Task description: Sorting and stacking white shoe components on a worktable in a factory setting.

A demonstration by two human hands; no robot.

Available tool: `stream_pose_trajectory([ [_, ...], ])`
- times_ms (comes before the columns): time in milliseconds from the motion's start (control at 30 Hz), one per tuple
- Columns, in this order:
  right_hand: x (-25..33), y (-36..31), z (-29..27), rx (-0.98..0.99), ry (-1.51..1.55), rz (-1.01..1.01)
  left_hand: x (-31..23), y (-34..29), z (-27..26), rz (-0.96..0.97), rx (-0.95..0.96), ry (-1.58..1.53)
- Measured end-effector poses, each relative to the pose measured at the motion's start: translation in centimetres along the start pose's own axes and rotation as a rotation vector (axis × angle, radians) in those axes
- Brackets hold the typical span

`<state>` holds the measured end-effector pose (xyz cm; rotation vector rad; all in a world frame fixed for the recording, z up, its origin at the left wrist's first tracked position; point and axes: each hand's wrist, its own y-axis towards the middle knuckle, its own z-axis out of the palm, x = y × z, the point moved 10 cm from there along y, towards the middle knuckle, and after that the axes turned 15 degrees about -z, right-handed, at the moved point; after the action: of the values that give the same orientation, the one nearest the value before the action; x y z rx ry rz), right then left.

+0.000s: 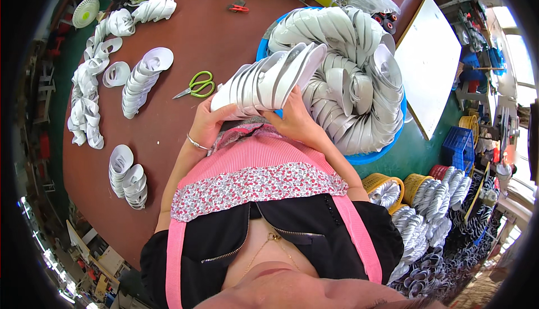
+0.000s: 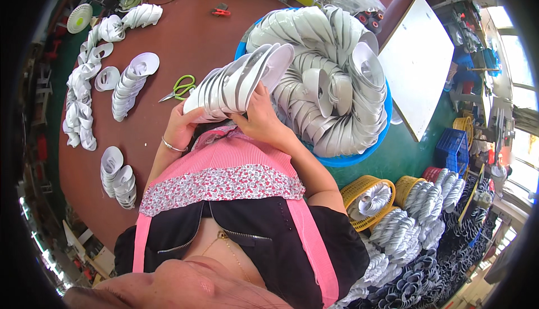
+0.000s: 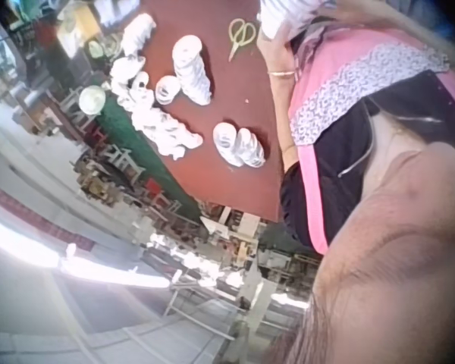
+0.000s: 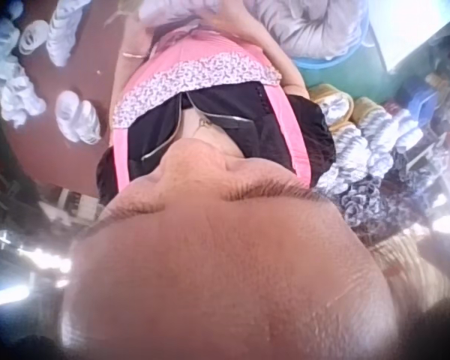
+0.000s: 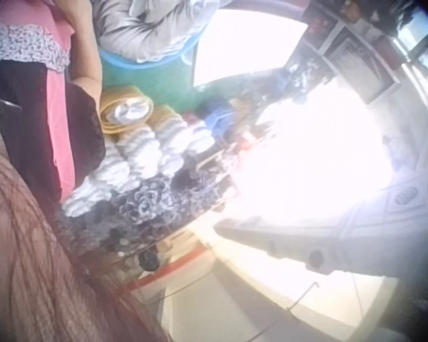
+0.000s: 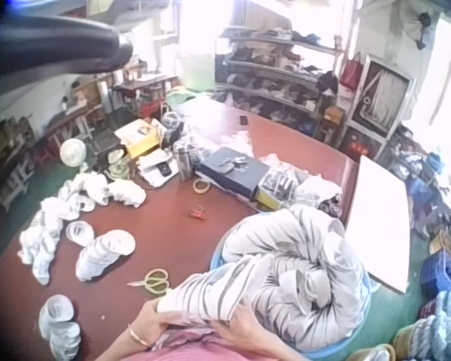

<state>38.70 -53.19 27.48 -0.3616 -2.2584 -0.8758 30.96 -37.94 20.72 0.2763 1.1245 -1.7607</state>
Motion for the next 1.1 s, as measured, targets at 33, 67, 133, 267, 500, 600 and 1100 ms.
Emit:
stream_pose_trajectory([
  [33, 0.1, 0.0, 0.0, 0.005, 0.033, -0.014, 0.1, -0.2, 0.5, 0.007, 0.013, 0.019],
  [67, 0.3, 0.2, 0.0, 0.01, 0.068, -0.03, 0.2, -0.4, 0.9, 0.016, 0.023, 0.038],
  [133, 0.6, 0.5, -0.3, 0.046, 0.107, -0.056, 0.8, -0.5, 1.0, 0.004, 0.0, -0.02],
  [267, 1.0, 0.9, -1.2, 0.042, 0.061, -0.052, 1.3, -0.6, 0.3, 0.048, -0.121, -0.015],
  [500, -2.2, -1.2, -4.1, -0.384, 0.471, 0.365, -4.4, -4.2, -0.6, 0.428, -0.335, 0.285],
  [600, -1.6, -0.6, -1.7, -0.237, 0.417, 0.352, -4.1, -4.2, 3.4, 0.385, -0.194, 0.494],
  [1100, -0.8, -1.1, -1.1, -0.397, 0.383, 0.336, -0.9, -2.3, 2.3, 0.288, -0.149, 0.34],
])
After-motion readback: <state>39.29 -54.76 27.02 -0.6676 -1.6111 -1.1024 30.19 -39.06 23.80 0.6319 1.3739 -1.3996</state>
